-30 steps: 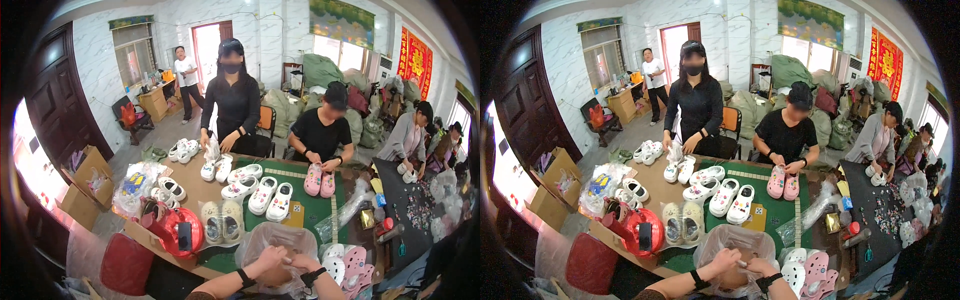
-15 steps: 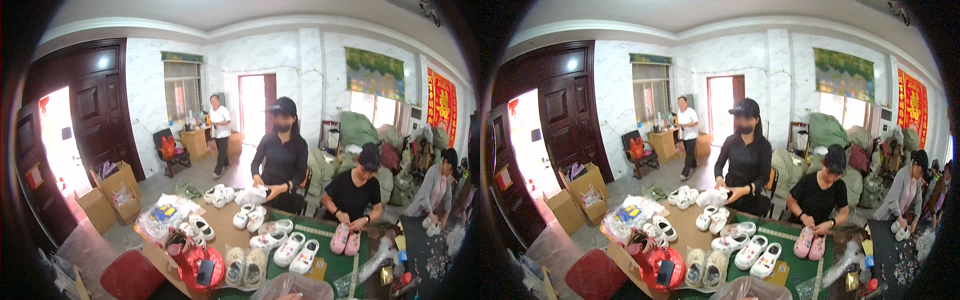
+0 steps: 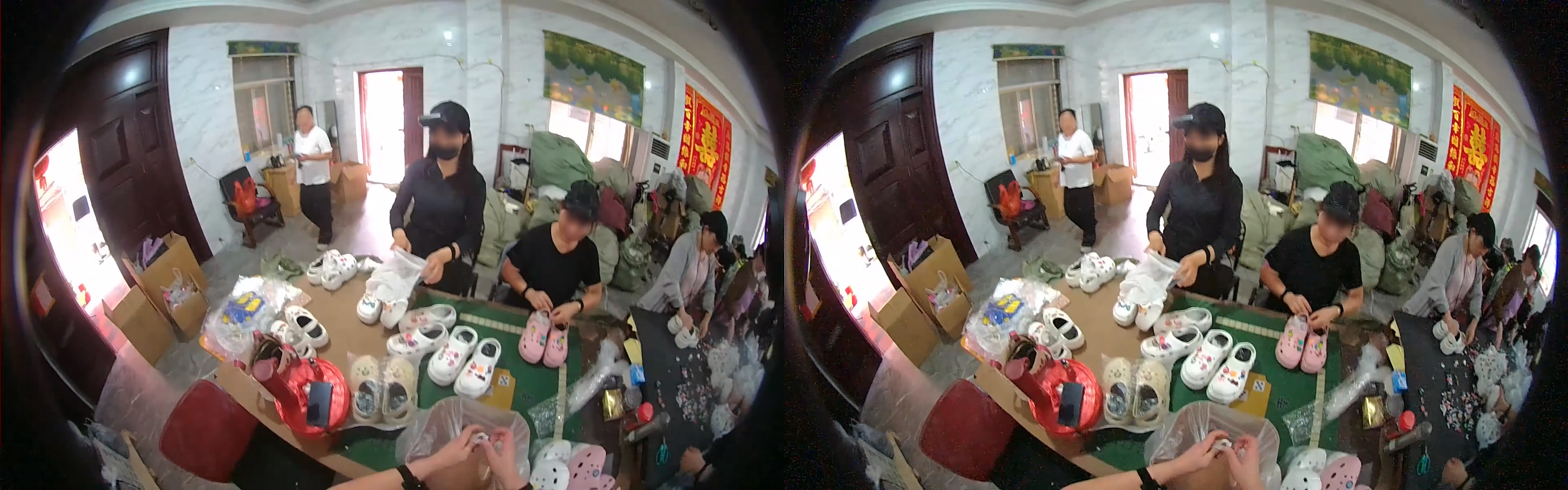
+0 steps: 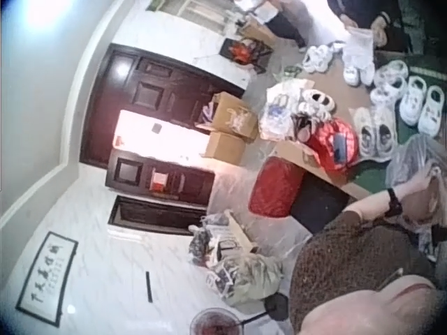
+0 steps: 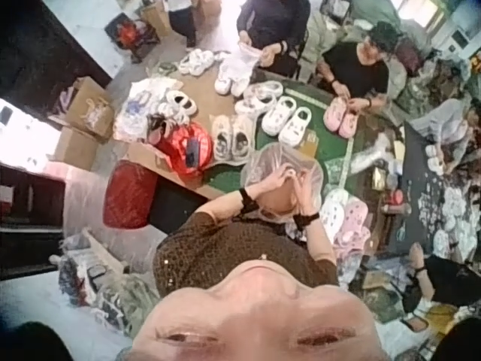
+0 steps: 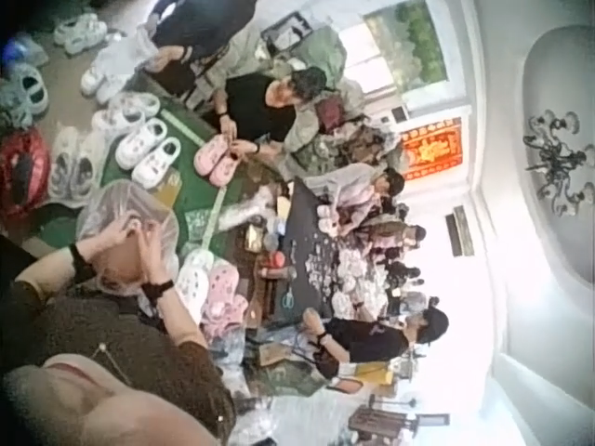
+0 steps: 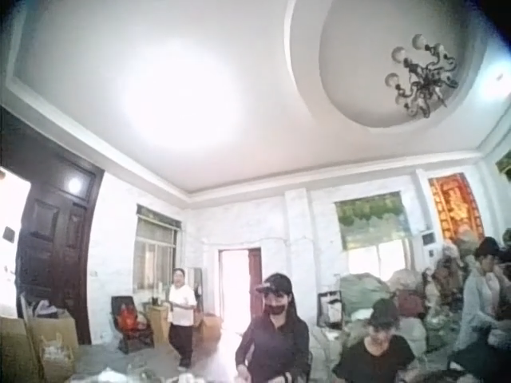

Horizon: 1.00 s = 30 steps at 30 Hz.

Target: Packaging finished shoes into plastic bags and containers.

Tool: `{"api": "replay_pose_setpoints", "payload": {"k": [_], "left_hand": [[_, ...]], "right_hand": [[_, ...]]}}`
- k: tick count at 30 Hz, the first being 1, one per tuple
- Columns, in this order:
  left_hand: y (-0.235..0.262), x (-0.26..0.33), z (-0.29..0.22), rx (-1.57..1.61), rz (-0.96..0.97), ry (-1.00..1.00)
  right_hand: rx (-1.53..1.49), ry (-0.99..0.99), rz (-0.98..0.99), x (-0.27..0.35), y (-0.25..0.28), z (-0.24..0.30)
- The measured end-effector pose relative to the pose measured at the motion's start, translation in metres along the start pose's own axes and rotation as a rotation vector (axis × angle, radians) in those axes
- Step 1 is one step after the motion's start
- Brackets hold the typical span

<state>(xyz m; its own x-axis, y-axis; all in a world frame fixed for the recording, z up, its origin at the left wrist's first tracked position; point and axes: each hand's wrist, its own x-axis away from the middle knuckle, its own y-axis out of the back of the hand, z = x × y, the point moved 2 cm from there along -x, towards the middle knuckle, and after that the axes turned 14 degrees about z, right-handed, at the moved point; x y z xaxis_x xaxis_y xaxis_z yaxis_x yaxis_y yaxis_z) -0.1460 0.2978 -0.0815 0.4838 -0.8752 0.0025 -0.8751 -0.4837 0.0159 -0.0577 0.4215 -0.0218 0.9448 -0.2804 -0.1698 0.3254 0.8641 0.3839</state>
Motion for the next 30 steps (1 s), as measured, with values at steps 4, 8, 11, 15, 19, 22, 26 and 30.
{"api": "replay_pose_setpoints", "payload": {"k": [4, 8, 11, 15, 19, 22, 26, 30], "left_hand": [[-0.002, 0.005, -0.026, -0.218, 0.017, -0.107], [0.009, 0.018, -0.062, -0.971, -0.145, -0.252], [0.008, 0.027, -0.082, -0.708, 0.046, -0.021], [0.008, 0.026, -0.056, -0.157, 0.055, 0.077], [0.003, 0.015, -0.033, -0.212, 0.125, 0.077], [-0.007, 0.014, -0.027, -0.426, 0.299, -0.304], [-0.007, 0.016, -0.041, -0.046, 0.354, -0.279], [-0.013, 0.013, -0.038, -0.238, 0.335, -0.26]], "right_hand": [[0.009, -0.074, 0.114, -0.011, 0.005, 0.014], [-0.04, -0.182, 0.079, -0.001, 0.007, -0.005], [0.006, -0.101, 0.035, 0.002, 0.005, 0.017], [0.191, 0.068, 0.122, 0.005, 0.007, 0.04], [0.357, 0.275, 0.314, 0.011, -0.004, 0.043], [0.369, 0.325, 0.412, 0.014, -0.008, 0.038], [0.148, 0.349, 0.424, 0.002, -0.008, 0.027], [-0.153, 0.171, 0.474, -0.005, -0.006, 0.021]]}}
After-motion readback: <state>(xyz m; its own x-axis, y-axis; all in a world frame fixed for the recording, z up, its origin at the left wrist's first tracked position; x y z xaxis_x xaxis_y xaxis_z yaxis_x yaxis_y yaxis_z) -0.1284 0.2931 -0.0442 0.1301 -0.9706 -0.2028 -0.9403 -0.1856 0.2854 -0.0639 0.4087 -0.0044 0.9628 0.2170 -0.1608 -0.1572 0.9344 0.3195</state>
